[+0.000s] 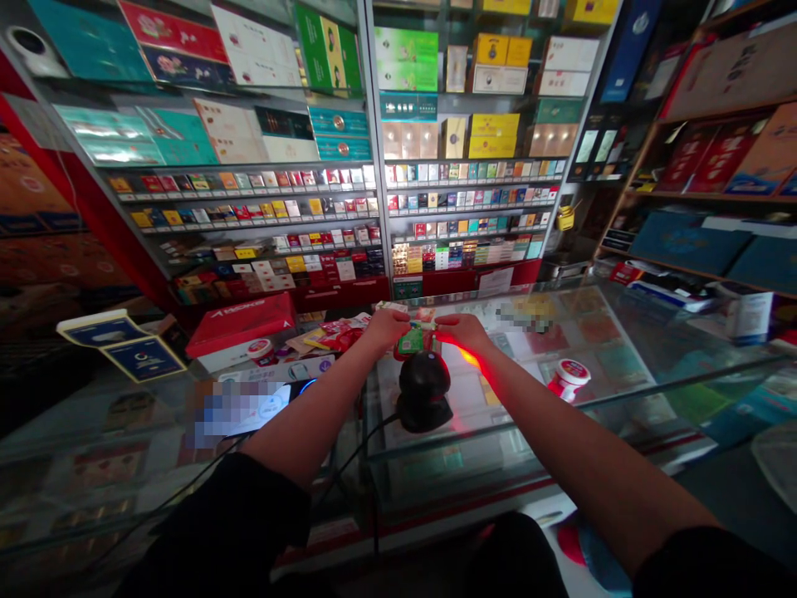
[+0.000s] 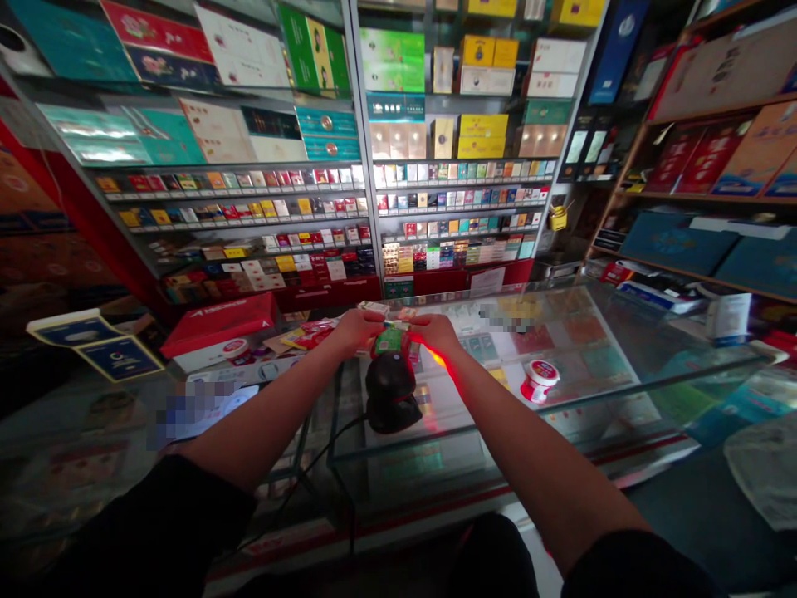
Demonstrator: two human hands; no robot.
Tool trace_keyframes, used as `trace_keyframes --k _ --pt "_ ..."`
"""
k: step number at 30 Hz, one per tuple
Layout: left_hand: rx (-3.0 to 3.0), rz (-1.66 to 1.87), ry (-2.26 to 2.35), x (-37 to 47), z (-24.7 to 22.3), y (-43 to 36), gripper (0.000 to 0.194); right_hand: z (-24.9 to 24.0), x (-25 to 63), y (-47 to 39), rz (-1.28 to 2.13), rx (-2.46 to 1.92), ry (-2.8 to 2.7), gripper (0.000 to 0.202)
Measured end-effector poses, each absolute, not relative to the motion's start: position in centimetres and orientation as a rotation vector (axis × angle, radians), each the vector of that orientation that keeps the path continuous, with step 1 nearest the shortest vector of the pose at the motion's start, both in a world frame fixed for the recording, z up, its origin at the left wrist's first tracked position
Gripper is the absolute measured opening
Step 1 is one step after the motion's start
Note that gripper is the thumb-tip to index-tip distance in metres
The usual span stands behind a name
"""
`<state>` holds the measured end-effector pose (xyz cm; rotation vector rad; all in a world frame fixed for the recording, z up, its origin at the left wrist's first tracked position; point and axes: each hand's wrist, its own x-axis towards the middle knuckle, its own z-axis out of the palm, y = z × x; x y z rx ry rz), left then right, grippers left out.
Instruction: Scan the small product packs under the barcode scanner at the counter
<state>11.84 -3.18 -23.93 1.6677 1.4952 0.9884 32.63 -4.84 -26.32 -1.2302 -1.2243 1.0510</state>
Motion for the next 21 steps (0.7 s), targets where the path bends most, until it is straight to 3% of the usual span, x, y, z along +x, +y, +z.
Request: trace_keyframes --k 6,13,21 --pt "1.627 1.054 1.472 13.3 -22.5 -4.6 0.027 -26.1 33.3 -5.7 1.182 -1.105 -1.016 0.019" --pt "1.290 1.172 1.186 15.1 -22.4 -4.8 0.017 -25.9 34.9 -7.5 1.187 -1.035 -0.972 0.024" --pt "1.303 1.079 0.991 15.8 -22.3 -5.9 0.023 -25.8 36.4 -10.9 1.258 -0.964 -0.869 0.023"
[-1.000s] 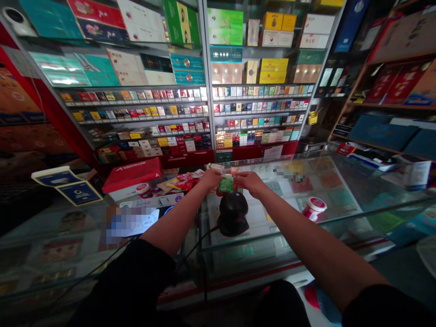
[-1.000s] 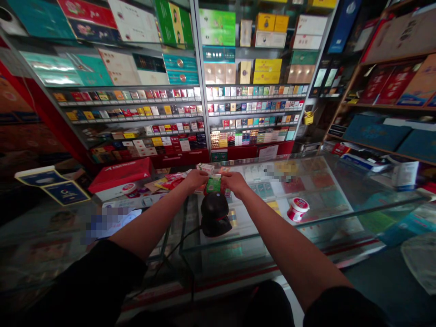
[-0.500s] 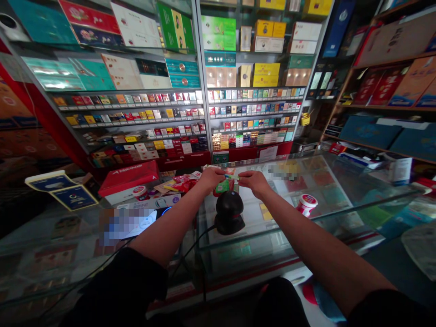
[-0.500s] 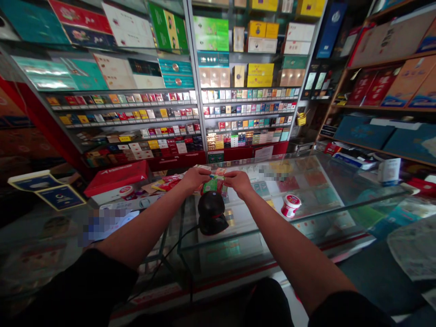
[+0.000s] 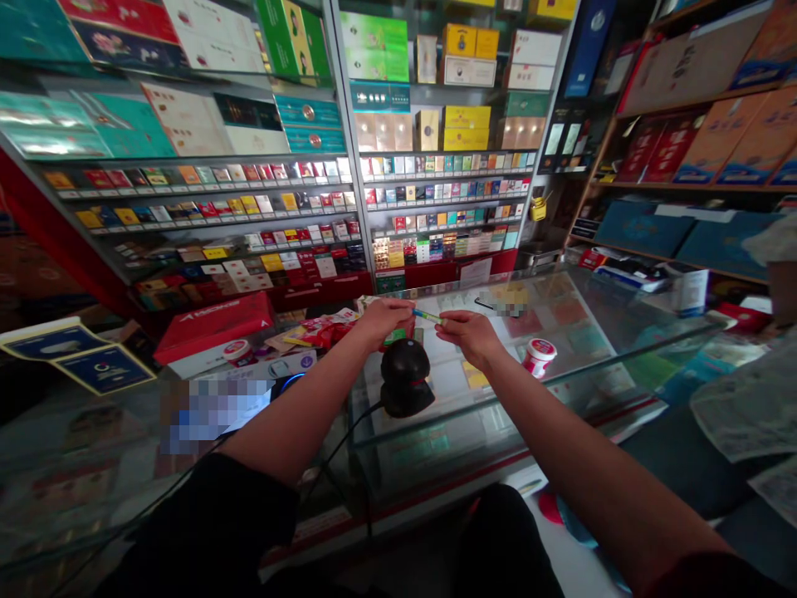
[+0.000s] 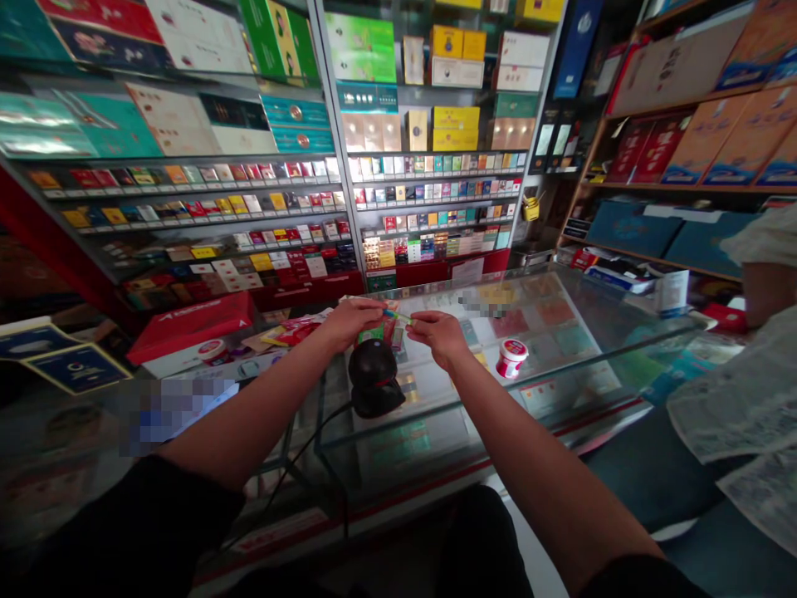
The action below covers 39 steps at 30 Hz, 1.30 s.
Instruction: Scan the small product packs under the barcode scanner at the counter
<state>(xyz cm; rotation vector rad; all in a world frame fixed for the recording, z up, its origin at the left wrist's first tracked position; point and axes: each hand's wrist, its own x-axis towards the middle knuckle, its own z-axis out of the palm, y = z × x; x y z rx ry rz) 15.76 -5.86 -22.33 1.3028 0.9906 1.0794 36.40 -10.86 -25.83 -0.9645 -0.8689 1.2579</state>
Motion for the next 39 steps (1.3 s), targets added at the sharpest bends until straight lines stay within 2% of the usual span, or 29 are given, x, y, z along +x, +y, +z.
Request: trace_keyframes --k 4,10,17,24,35,39 --pt "1.431 1.021 1.000 15.9 -21.9 -6.4 0.032 -26.0 37.1 -11.8 1.246 -1.008 -0.818 0.022" --pt "1.545 0.933 0.956 16.5 -21.7 -6.0 0.045 -27.1 38.0 -12.8 1.182 -1.005 -0.806 0.032" --pt "1.572 0.839 0.982 17.4 -21.2 -6.4 0.025 -28.1 38.1 -14.6 1.204 -1.023 -0.791 0.042" --pt "1.521 0.721 1.082 17.6 -20.3 -7.5 0.022 -29.4 38.0 -15.3 1.239 -1.048 -0.755 0.044" --pt "1.536 0.643 1.085 16.8 -21.4 -6.1 0.046 -30.2 37.2 -15.4 1.212 -1.076 -0.792 0.044" --pt "1.514 0.656 1.078 16.6 -21.5 -6.0 0.049 -30.2 36.9 -15.2 1.212 -1.063 -0.787 0.041"
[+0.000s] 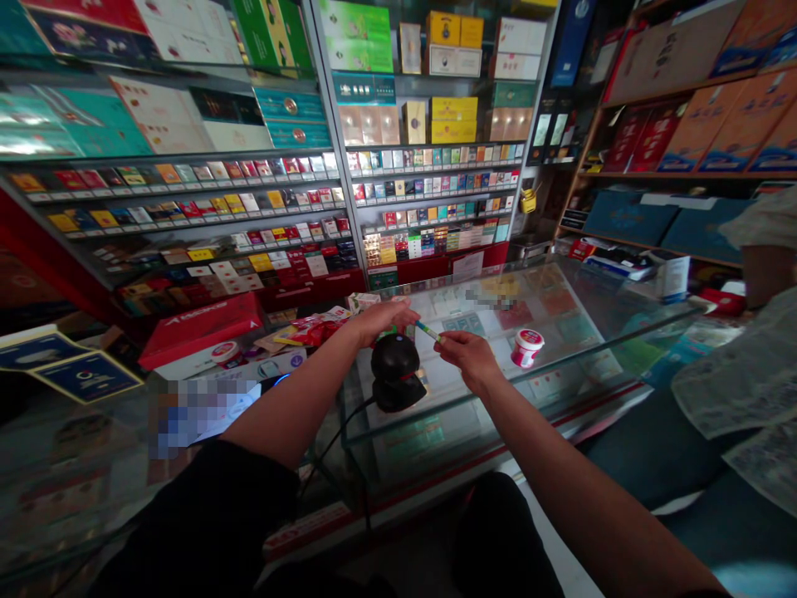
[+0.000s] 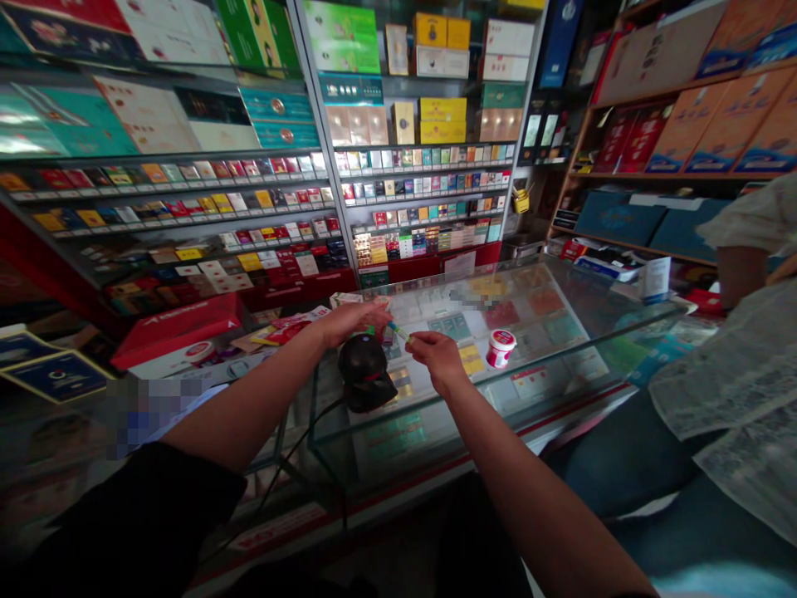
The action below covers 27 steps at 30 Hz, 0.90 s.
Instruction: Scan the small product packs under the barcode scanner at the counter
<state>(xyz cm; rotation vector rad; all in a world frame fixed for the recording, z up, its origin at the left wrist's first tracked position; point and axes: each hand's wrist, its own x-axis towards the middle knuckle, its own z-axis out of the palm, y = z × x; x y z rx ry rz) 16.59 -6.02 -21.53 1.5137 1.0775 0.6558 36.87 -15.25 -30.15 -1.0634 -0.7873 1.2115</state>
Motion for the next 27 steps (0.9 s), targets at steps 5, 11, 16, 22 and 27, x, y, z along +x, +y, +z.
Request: trace_keyframes --k 5,11,16,22,27 --pt "1.430 0.673 1.039 16.2 -22.0 -5.9 0.049 -30.3 36.6 -15.1 1.187 -1.068 -0.771 0.042" --pt "1.506 0.626 1.071 15.6 -22.5 -5.4 0.057 -30.2 36.5 -14.9 1.226 -1.080 -0.779 0.042" --pt "1.485 0.625 1.034 15.3 -22.8 -5.1 0.061 -30.1 36.4 -14.9 1.246 -1.073 -0.765 0.041" --pt "1.438 0.689 0.967 15.5 -22.3 -5.2 0.060 -29.6 36.4 -15.2 1.312 -1.042 -0.734 0.038" --pt "1.495 0.692 0.932 16.1 -21.4 -5.6 0.062 -28.1 37.1 -15.3 1.445 -0.973 -0.634 0.027"
